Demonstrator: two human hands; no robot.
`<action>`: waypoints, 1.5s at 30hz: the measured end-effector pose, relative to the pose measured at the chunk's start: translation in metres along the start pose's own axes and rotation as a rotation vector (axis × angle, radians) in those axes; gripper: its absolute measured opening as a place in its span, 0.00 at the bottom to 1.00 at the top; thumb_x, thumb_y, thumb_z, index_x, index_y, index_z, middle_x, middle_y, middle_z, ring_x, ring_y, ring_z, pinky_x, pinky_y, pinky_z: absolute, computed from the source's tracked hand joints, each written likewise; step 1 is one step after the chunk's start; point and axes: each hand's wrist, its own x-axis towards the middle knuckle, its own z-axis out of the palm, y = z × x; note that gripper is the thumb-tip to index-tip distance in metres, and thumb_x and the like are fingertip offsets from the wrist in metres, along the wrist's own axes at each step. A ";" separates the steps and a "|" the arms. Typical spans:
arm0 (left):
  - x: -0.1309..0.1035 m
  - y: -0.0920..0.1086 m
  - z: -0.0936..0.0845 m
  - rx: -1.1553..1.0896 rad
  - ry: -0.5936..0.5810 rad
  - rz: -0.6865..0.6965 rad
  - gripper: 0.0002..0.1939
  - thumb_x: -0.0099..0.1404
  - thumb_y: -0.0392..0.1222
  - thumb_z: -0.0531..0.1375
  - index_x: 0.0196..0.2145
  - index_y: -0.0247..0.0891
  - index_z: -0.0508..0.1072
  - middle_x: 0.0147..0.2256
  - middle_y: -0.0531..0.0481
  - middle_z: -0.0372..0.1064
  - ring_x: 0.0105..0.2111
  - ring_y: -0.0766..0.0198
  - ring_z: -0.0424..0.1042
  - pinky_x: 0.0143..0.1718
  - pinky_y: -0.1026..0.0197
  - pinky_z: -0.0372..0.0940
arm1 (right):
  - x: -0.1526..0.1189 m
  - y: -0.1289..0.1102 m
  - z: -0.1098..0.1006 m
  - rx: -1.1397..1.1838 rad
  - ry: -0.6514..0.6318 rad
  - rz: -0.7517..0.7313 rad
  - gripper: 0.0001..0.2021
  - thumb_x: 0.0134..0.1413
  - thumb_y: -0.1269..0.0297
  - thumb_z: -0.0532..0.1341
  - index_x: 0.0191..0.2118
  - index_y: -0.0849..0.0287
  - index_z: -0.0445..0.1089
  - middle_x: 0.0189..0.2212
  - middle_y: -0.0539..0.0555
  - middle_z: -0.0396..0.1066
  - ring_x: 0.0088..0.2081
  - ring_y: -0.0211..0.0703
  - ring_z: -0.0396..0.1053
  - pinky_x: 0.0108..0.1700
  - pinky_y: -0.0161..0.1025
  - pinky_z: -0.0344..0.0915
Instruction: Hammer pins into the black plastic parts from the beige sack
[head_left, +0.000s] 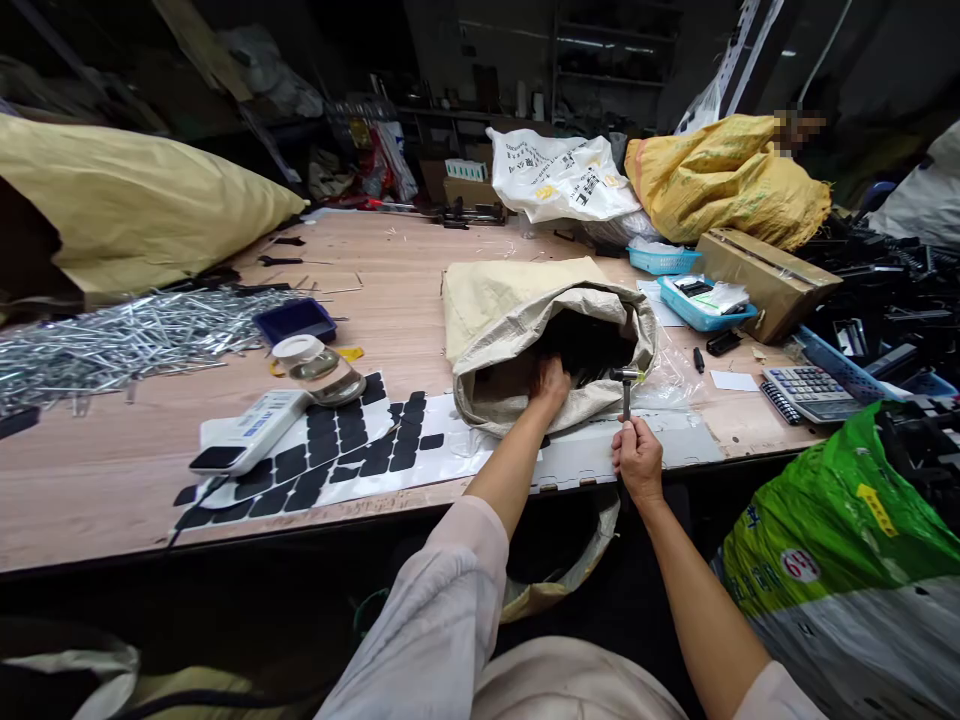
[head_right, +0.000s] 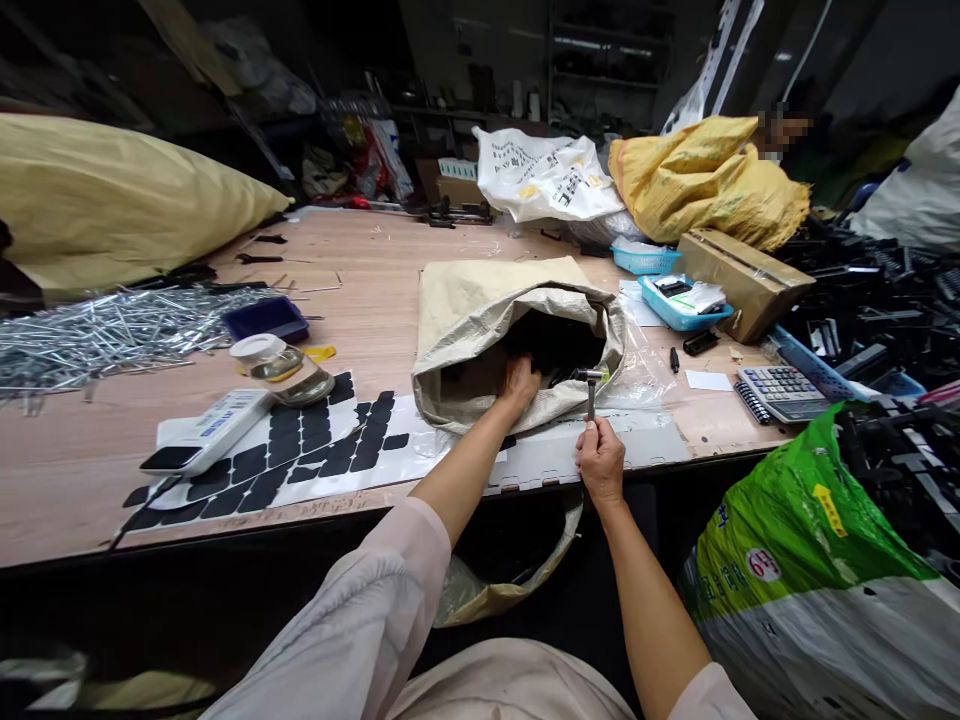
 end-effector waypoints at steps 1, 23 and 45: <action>-0.004 -0.001 -0.005 -0.059 0.065 0.010 0.17 0.65 0.31 0.62 0.50 0.35 0.78 0.47 0.34 0.76 0.47 0.45 0.76 0.50 0.48 0.71 | 0.000 0.000 0.000 -0.001 -0.001 0.005 0.22 0.63 0.43 0.58 0.47 0.58 0.71 0.23 0.45 0.66 0.15 0.35 0.61 0.14 0.32 0.61; -0.116 -0.053 -0.021 -0.154 -0.187 0.436 0.09 0.63 0.40 0.68 0.41 0.40 0.80 0.36 0.49 0.72 0.41 0.58 0.70 0.45 0.58 0.65 | -0.032 -0.006 -0.030 -0.186 -0.127 -0.102 0.21 0.63 0.47 0.60 0.51 0.59 0.75 0.28 0.50 0.74 0.22 0.39 0.68 0.24 0.36 0.68; -0.113 -0.050 -0.018 -0.210 -0.165 0.401 0.01 0.61 0.36 0.68 0.33 0.39 0.79 0.33 0.51 0.70 0.37 0.60 0.69 0.42 0.60 0.64 | -0.059 -0.012 -0.037 -0.633 -0.138 -0.477 0.16 0.65 0.56 0.58 0.50 0.55 0.80 0.46 0.61 0.82 0.47 0.56 0.80 0.54 0.50 0.75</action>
